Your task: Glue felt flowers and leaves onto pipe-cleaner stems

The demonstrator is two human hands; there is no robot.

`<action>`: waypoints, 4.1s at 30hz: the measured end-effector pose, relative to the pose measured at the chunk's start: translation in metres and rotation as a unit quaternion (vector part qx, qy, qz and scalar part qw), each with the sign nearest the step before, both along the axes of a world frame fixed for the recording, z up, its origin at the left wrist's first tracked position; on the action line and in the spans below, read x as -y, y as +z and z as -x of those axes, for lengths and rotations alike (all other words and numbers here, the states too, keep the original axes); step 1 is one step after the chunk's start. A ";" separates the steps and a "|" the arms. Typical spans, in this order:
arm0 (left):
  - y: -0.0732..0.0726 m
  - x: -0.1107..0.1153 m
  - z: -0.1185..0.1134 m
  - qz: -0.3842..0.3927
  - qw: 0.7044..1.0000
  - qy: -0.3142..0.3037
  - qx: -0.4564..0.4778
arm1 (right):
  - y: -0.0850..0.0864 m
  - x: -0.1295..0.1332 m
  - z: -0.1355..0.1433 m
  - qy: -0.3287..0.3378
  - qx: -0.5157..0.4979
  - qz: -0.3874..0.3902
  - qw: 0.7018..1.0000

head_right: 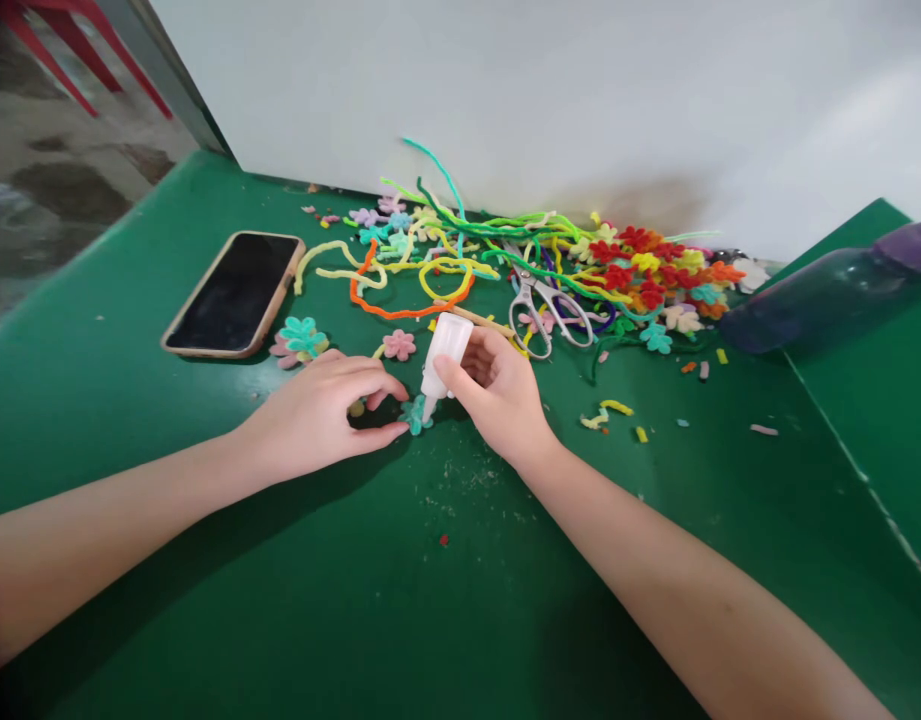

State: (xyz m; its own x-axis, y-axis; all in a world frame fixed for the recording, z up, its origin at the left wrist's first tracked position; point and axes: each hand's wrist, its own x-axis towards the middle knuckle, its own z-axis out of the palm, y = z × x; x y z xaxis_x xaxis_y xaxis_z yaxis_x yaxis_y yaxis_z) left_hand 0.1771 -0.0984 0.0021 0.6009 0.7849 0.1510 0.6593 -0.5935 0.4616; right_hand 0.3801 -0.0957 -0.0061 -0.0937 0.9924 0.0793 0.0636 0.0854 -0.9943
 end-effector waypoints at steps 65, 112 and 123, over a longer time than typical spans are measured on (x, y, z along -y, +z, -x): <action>-0.007 0.001 0.000 -0.044 0.998 -0.034 0.039 | 0.001 -0.001 0.000 0.016 -0.048 -0.001 0.999; -0.005 0.003 0.000 -0.040 0.996 -0.041 0.062 | -0.010 -0.004 -0.003 0.017 -0.030 -0.009 0.999; -0.007 0.002 -0.002 -0.035 0.997 -0.029 0.059 | -0.010 -0.006 -0.004 0.017 -0.037 -0.004 0.999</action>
